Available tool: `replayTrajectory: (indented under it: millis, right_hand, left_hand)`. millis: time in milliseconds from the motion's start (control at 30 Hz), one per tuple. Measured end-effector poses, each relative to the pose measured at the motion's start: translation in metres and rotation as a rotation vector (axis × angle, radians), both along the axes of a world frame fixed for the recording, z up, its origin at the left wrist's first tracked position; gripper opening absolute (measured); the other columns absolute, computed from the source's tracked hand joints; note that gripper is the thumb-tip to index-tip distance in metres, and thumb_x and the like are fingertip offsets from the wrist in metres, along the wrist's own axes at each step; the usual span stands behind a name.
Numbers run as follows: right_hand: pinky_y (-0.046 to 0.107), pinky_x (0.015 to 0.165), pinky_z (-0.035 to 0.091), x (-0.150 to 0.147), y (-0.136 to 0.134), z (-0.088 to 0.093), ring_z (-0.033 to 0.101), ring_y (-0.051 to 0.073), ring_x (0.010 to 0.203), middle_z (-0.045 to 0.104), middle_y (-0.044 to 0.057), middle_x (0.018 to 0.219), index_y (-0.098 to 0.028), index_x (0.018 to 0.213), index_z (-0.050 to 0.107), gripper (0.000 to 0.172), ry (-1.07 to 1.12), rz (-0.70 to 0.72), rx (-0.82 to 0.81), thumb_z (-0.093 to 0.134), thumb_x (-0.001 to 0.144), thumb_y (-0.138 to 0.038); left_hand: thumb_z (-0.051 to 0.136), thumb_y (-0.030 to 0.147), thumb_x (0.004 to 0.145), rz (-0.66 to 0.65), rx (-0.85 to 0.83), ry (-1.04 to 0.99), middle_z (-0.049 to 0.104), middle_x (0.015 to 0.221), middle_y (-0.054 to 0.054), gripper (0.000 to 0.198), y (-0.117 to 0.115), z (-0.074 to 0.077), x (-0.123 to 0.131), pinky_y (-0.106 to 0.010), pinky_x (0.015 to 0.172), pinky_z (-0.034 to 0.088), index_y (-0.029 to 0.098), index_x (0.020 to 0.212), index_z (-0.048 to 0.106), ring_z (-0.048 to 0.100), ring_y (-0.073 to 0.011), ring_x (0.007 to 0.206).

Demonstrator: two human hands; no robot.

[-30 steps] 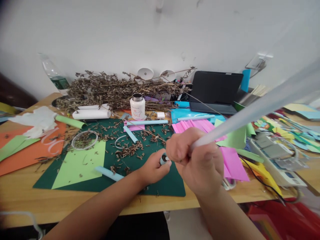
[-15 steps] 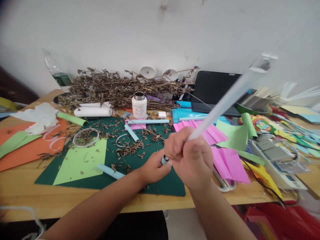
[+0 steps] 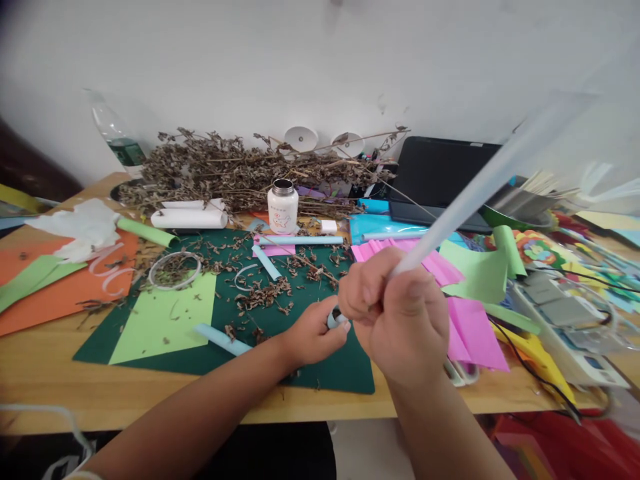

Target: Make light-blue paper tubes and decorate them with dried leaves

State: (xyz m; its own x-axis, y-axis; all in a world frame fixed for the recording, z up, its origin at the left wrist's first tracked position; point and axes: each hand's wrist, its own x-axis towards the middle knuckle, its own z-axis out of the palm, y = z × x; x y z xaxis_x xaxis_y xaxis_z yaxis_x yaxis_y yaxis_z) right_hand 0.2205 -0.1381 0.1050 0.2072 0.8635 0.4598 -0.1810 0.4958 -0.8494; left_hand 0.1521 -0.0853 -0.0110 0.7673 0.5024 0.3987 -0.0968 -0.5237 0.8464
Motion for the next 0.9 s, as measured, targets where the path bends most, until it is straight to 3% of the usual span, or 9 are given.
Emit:
replayTrajectory:
  millis: [333,567,900]
  right_hand:
    - [0.024,0.036,0.017,-0.0034,-0.0020,-0.0108,0.026,0.007,0.038,0.027,-0.005,0.044,-0.019,0.057,0.046,0.032,-0.031,0.004,0.028,0.043,0.074,-0.046]
    - [0.024,0.035,0.016,-0.0039,-0.0032,-0.0011,0.022,0.006,0.036,0.024,-0.005,0.042,-0.019,0.054,0.044,0.032,-0.009,-0.069,0.129,0.045,0.074,-0.044]
    - [0.024,0.037,0.018,-0.0055,0.0001,-0.0085,0.025,0.006,0.038,0.026,-0.005,0.044,-0.019,0.055,0.043,0.032,-0.036,-0.040,0.153,0.041,0.076,-0.043]
  left_hand:
    - [0.042,0.021,0.070,-0.031,0.046,0.057,0.049,0.071,0.000,0.011,0.0014,0.0012,-0.0002,-0.022,0.061,0.038,0.016,0.079,0.046,0.043,-0.0108,0.065]
    - [0.041,0.023,0.071,0.007,0.034,0.012,0.041,0.059,0.004,0.008,0.0008,-0.0026,0.0002,-0.019,0.052,0.033,0.016,0.069,0.041,0.036,-0.0075,0.054]
    - [0.042,0.022,0.070,-0.008,0.028,0.003,0.046,0.065,0.001,0.011,0.0014,-0.0009,-0.0005,-0.021,0.056,0.036,0.014,0.078,0.045,0.039,-0.0090,0.058]
